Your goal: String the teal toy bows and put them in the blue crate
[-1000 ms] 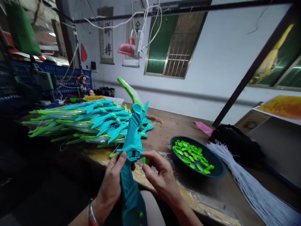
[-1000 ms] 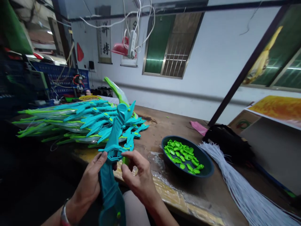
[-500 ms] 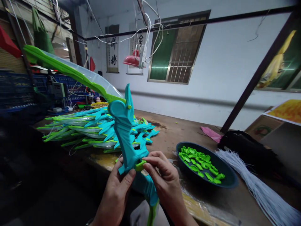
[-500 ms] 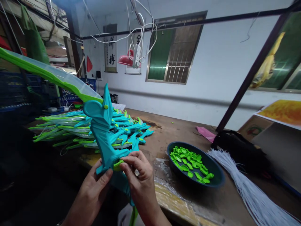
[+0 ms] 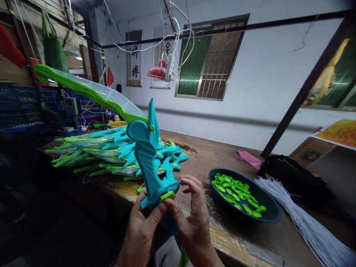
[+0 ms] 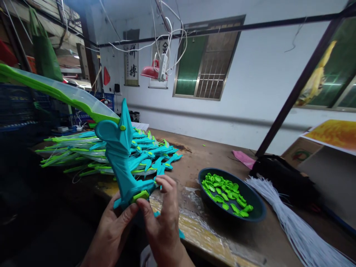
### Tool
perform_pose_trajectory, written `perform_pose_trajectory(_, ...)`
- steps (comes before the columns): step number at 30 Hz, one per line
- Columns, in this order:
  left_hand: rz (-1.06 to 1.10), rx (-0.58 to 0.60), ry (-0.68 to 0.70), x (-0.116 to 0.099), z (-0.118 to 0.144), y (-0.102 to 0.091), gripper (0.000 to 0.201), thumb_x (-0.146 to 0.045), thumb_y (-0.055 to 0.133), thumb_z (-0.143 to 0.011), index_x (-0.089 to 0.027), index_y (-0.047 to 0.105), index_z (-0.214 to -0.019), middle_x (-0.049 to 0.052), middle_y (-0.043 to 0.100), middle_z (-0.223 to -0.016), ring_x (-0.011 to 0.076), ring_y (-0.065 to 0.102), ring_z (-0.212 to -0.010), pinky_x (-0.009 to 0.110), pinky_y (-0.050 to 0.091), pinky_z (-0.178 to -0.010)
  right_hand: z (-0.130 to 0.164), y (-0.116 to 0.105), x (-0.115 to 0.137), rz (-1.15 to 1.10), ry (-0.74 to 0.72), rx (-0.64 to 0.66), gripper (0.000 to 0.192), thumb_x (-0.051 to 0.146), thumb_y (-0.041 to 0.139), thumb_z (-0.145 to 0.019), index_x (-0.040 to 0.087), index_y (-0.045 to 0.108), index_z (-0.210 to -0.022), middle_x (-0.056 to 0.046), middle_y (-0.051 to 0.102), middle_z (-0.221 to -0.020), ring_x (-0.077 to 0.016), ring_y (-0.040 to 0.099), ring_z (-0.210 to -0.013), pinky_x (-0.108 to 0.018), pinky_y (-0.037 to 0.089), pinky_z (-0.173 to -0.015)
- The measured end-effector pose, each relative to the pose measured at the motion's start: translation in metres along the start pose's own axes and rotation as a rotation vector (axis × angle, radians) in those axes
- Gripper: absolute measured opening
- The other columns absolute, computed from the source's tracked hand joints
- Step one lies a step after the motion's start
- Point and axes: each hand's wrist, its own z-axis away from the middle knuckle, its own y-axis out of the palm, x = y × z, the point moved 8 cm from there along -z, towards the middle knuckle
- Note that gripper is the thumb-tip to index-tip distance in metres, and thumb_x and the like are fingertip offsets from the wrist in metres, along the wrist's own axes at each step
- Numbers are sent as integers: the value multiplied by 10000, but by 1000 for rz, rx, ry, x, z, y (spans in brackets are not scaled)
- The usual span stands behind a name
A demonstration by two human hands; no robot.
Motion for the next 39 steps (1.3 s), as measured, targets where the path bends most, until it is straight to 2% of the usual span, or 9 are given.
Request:
perform_pose_trajectory(2,-13,13,-9,-1,3,1,581,-375,867,-738,-211,633,-1244,86,775,-1137,287,713,-1054,306,560,-875,-4,5,-12,-101,139,136,501,284,734,-857,271,541,-1318,-87,588,-1266,-265,569,-1120,-377,472,-946)
perform_pose_trajectory(5,-23,28,-17,0,7,0,567,-388,863,-736,-204,635,-1221,105,784,-1103,316,724,-1033,357,566,-883,-1,23,-27,-356,409,449,396,338,731,-874,245,597,-1236,-43,654,-1024,-211,607,-911,-319,498,-814)
perform_pose_trajectory(7,-51,-3,-14,3,10,-5,573,-414,865,-720,-201,648,-1206,120,786,-1088,340,726,-1025,385,572,-871,3,28,-29,-510,526,532,364,377,765,-856,234,613,-1154,-15,637,-910,-179,586,-822,-275,480,-722)
perform_pose_trajectory(11,-149,-122,45,8,11,-26,631,-430,898,-654,-210,675,-1201,119,784,-1088,371,721,-1033,409,588,-849,12,34,-24,-726,628,517,422,433,823,-801,228,588,-1085,-7,633,-894,-169,592,-809,-262,465,-717)
perform_pose_trajectory(15,-187,-159,78,13,10,-42,704,-398,933,-602,-224,664,-1229,106,777,-1125,400,691,-1099,416,590,-862,15,32,-19,-708,575,436,429,467,814,-802,234,584,-1080,-31,644,-962,-189,591,-871,-280,483,-746)
perform_pose_trajectory(20,-191,-212,77,23,10,-49,731,-398,925,-623,-239,613,-1265,100,768,-1132,391,696,-1082,419,581,-841,11,32,-21,-713,583,484,464,507,848,-751,221,587,-1008,6,605,-842,-150,537,-758,-234,440,-650)
perform_pose_trajectory(27,-370,-165,224,-1,8,-26,561,-460,862,-702,-203,613,-1134,88,775,-988,296,711,-919,345,547,-826,18,40,-37,-859,738,502,486,428,896,-702,218,570,-994,26,619,-793,-137,577,-682,-246,451,-645)
perform_pose_trajectory(33,-481,-37,154,-12,6,-4,485,-541,785,-756,-181,652,-1053,53,754,-835,243,694,-791,287,534,-692,18,37,-51,-840,794,482,479,391,913,-690,188,601,-992,1,655,-809,-123,586,-682,-227,478,-629)
perform_pose_trajectory(39,-479,-108,216,-4,14,-17,463,-521,795,-743,-168,670,-1016,48,724,-712,236,665,-651,292,509,-612,22,34,-41,-743,760,629,497,476,876,-731,186,573,-998,-11,665,-817,-144,617,-674,-263,502,-637)
